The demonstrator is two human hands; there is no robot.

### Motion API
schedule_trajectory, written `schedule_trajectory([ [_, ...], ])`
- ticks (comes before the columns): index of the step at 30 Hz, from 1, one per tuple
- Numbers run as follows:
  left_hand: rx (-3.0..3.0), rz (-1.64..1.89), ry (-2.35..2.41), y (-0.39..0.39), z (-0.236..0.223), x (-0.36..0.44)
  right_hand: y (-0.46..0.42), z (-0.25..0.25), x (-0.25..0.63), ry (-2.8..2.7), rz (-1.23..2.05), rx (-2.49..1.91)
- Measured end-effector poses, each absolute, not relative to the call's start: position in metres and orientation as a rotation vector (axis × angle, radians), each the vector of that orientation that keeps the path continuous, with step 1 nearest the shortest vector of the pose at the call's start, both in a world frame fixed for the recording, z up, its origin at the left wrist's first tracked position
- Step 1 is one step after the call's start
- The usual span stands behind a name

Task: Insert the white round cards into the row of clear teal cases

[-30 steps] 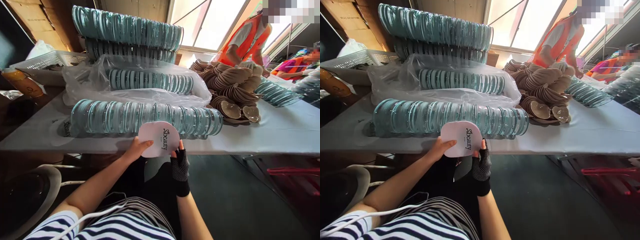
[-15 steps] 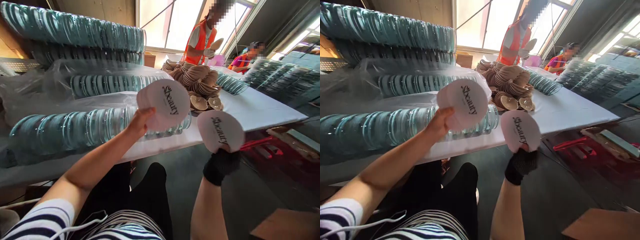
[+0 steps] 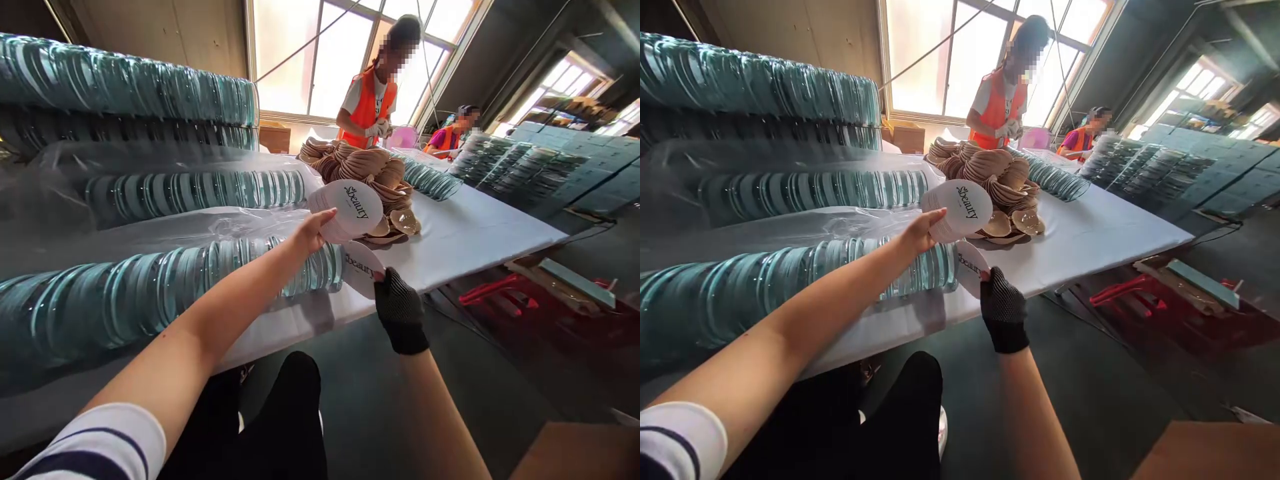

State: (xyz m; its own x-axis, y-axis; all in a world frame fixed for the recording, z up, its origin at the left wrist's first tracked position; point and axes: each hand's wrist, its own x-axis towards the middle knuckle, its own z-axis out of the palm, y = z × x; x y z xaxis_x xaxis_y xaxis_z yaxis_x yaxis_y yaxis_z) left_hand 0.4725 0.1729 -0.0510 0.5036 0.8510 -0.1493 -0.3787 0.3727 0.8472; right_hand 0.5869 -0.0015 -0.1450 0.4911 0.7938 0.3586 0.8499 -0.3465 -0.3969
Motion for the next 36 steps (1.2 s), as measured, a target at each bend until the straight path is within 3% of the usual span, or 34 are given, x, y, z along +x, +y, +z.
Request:
schedule_trajectory([
  [5,0.865,0.885,0.661,0.174,-0.051,0.469,0.042,-0.126,0.583,-1.678,-0.054,-2.324],
  [15,0.899,0.888,0.694,0.18,-0.054,0.469,0.056,-0.128,0.57,-1.618,0.139,-2.192],
  [17,0.903,0.9,0.683,0.179,-0.056,0.468,0.057,-0.134,0.574,-1.59,0.393,-2.064],
  [20,0.924,0.948,0.682,0.175,-0.057,0.471,0.052,-0.151,0.584,-1.353,1.222,-1.413],
  [22,0.945,0.977,0.688,0.173,-0.057,0.474,0.048,-0.162,0.588,-1.15,1.449,-1.093],
  [24,0.96,0.997,0.689,0.17,-0.056,0.477,0.046,-0.166,0.59,-1.078,1.315,-1.166],
  [30,1.032,1.065,0.629,0.138,-0.043,0.463,0.045,-0.126,0.602,-0.77,0.23,-1.47],
  [36,1.106,1.123,0.694,0.094,-0.044,0.43,0.035,-0.102,0.56,-1.031,-0.235,-1.49],
])
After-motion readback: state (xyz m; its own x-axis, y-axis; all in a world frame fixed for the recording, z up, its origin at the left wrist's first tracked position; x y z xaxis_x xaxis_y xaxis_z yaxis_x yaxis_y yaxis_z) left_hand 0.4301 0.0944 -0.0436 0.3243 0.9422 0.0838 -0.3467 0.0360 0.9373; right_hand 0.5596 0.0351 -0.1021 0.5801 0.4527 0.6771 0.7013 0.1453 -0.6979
